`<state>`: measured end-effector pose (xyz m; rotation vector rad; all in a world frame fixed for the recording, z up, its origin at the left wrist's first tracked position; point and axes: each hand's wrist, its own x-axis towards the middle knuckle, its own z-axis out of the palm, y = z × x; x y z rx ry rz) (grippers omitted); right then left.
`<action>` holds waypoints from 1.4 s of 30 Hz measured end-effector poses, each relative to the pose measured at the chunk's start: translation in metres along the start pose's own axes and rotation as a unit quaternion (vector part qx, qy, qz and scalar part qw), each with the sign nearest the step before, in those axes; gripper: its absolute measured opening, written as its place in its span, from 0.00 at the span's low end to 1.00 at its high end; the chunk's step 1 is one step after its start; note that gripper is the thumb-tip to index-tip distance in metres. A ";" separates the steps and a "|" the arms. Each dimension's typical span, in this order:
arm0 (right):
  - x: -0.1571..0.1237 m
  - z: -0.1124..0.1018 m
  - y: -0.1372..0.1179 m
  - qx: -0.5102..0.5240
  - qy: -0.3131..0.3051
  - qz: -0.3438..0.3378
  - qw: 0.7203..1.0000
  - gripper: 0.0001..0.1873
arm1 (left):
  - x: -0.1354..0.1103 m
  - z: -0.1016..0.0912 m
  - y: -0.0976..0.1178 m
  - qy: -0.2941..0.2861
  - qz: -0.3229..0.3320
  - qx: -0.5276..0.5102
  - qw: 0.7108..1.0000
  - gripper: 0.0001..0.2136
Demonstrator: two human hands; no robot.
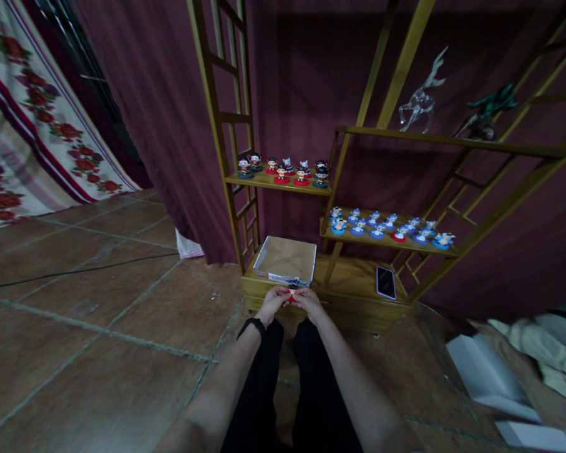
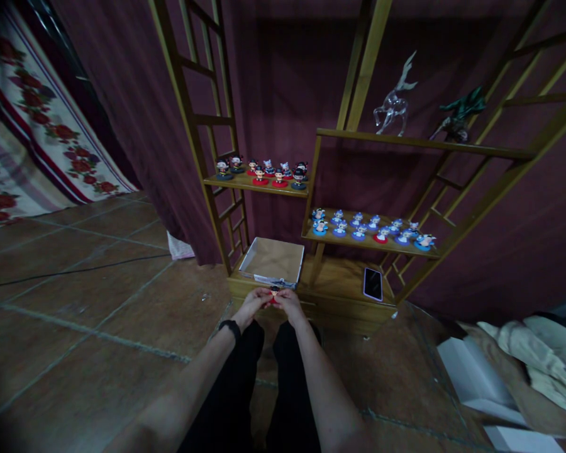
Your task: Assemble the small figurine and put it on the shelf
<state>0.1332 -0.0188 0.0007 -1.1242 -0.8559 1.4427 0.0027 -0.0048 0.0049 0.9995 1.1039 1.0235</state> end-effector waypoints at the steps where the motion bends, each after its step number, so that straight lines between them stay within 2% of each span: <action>1: 0.000 0.000 0.001 0.000 0.002 -0.001 1.000 0.18 | 0.000 0.001 0.000 0.000 0.003 0.004 1.000 0.14; 16: 0.005 -0.006 0.004 0.006 0.009 -0.013 1.000 0.18 | -0.001 0.004 0.000 0.010 0.084 0.088 0.993 0.13; 31: 0.002 -0.005 0.002 0.002 -0.003 -0.013 1.000 0.18 | -0.003 0.003 0.000 0.021 0.114 0.162 0.980 0.10; 37: -0.001 -0.004 -0.001 0.002 -0.007 -0.020 1.000 0.17 | -0.010 0.004 0.005 0.039 0.116 0.190 0.974 0.06; 42: -0.003 -0.006 -0.002 0.009 -0.018 -0.021 1.000 0.17 | -0.022 0.009 0.011 0.064 0.131 0.204 0.968 0.09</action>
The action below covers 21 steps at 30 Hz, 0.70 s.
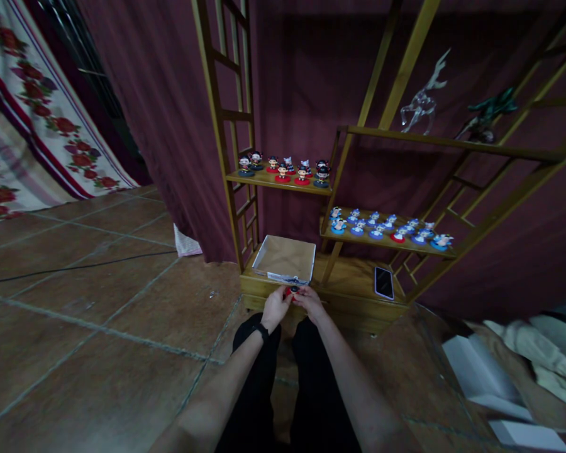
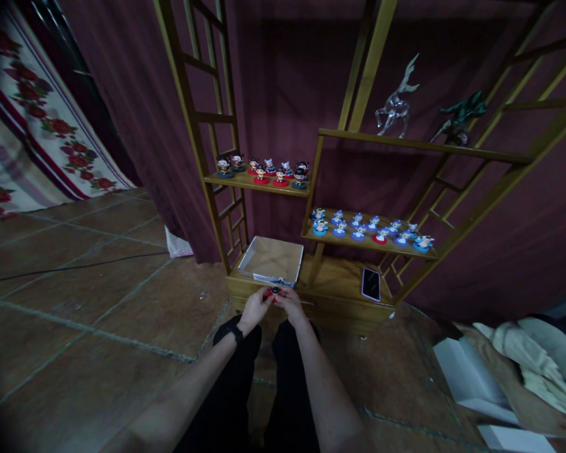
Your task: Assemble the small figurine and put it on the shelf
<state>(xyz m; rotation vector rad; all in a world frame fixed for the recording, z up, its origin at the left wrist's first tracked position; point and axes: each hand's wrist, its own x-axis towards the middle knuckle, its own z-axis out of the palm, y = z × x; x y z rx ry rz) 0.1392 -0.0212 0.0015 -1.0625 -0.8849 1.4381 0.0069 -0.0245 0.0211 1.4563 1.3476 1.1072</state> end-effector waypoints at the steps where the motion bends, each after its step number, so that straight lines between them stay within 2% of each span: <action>1: 0.000 0.000 0.000 0.003 -0.003 0.000 1.000 0.17 | -0.002 0.000 0.002 0.003 0.008 0.017 1.000 0.10; 8: 0.000 -0.003 0.000 0.025 -0.021 -0.001 0.999 0.16 | -0.007 0.001 0.003 -0.020 0.124 0.192 0.973 0.13; 14: 0.002 -0.004 0.003 0.035 -0.020 0.000 0.999 0.14 | -0.006 0.001 -0.001 -0.013 0.120 0.246 0.962 0.11; 21: 0.002 -0.004 0.002 0.035 -0.018 -0.001 0.999 0.13 | -0.008 0.000 0.002 -0.007 0.143 0.258 0.955 0.09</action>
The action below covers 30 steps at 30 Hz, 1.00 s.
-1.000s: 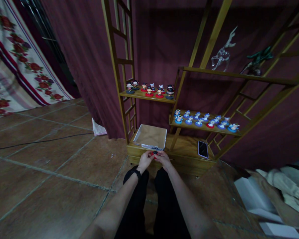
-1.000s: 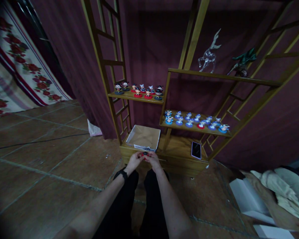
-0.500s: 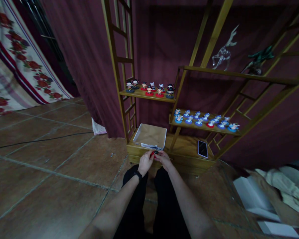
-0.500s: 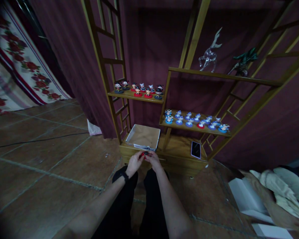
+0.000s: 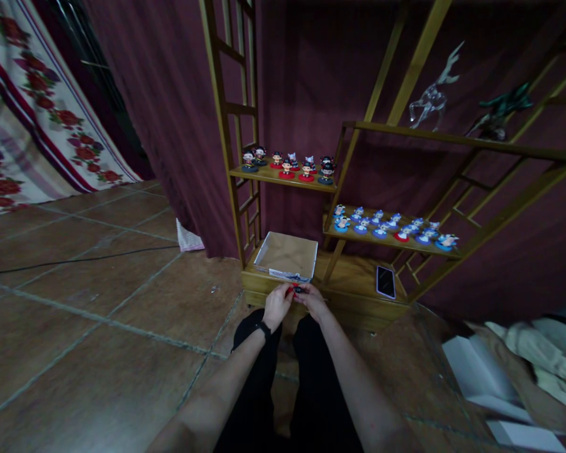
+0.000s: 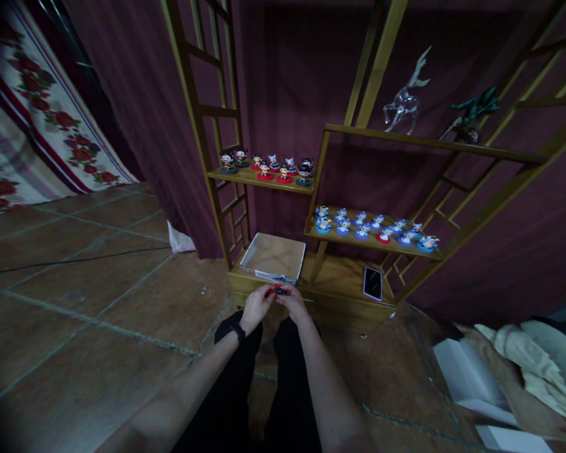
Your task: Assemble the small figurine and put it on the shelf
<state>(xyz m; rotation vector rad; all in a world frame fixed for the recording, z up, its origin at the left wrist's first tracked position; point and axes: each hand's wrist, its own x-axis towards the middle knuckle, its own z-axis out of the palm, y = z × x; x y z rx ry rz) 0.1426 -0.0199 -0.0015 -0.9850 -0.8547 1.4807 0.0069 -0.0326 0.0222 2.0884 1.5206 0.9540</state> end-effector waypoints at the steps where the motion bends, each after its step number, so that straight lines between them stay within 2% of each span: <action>1: 0.000 0.000 0.000 0.000 -0.001 0.000 1.000 0.13 | 0.000 -0.001 0.001 0.000 0.001 0.001 1.000 0.09; 10: -0.001 0.000 -0.001 -0.010 -0.009 -0.011 1.000 0.11 | -0.005 -0.006 0.008 0.015 0.029 0.047 0.998 0.11; 19: -0.005 -0.001 -0.003 -0.033 -0.015 -0.031 0.999 0.11 | -0.015 -0.014 0.015 0.014 0.077 0.154 0.985 0.12; 30: -0.008 -0.006 -0.005 -0.129 -0.030 -0.083 0.988 0.11 | -0.019 -0.025 0.014 0.002 0.147 0.201 0.968 0.13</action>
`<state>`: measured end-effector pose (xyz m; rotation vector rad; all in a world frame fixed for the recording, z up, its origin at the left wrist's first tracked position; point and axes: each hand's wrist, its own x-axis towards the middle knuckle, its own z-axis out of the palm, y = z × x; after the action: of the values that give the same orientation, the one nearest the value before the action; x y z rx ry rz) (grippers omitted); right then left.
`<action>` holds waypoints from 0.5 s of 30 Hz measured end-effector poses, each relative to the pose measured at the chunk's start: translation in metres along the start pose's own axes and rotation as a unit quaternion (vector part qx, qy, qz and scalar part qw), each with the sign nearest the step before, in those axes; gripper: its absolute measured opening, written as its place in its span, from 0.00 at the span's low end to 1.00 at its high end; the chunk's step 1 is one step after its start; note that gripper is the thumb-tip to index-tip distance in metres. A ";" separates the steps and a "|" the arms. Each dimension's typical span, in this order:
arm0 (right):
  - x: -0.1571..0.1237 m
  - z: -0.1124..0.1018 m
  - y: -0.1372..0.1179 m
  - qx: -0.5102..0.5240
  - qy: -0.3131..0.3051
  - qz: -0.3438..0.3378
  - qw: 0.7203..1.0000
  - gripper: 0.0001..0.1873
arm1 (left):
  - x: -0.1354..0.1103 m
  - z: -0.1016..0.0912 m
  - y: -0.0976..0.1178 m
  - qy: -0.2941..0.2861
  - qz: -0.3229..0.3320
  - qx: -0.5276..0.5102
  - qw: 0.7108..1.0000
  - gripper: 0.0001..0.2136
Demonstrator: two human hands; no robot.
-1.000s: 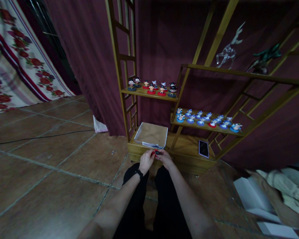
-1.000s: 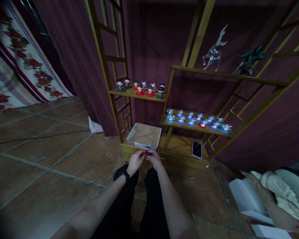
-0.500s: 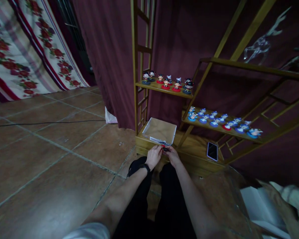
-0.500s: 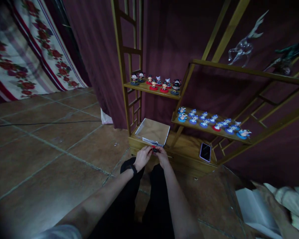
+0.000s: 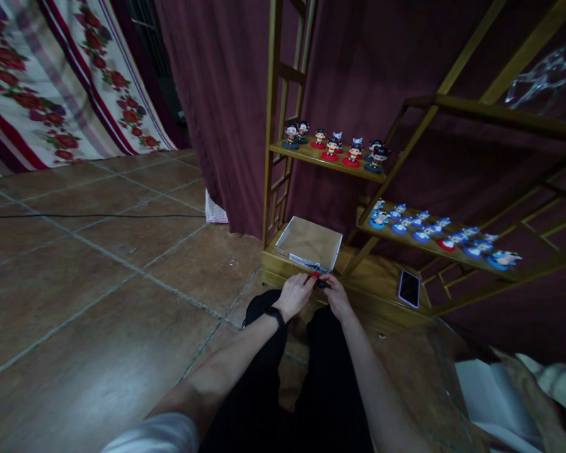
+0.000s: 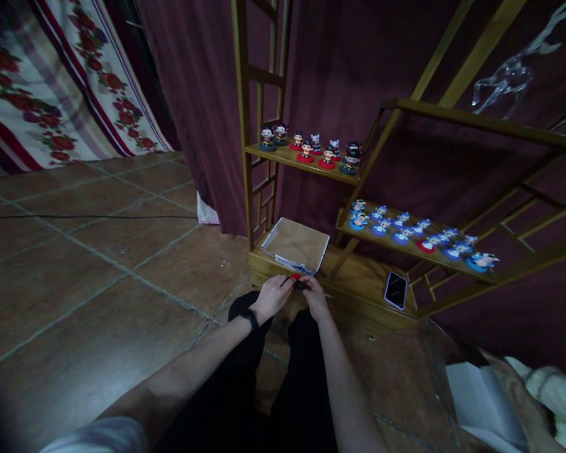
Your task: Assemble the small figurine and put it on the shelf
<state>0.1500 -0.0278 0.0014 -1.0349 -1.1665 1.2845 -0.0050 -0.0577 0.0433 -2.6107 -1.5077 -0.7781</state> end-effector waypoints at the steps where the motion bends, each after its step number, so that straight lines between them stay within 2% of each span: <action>1: 0.000 0.000 0.000 -0.003 0.002 0.001 1.000 0.12 | 0.000 0.000 0.000 0.000 0.002 0.001 1.000 0.13; 15: -0.002 0.004 -0.007 -0.009 0.003 0.004 1.000 0.14 | -0.001 0.000 0.000 0.007 0.025 0.015 1.000 0.13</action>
<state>0.1477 -0.0306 0.0090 -1.0569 -1.1724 1.2794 -0.0056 -0.0579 0.0427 -2.6041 -1.4328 -0.7621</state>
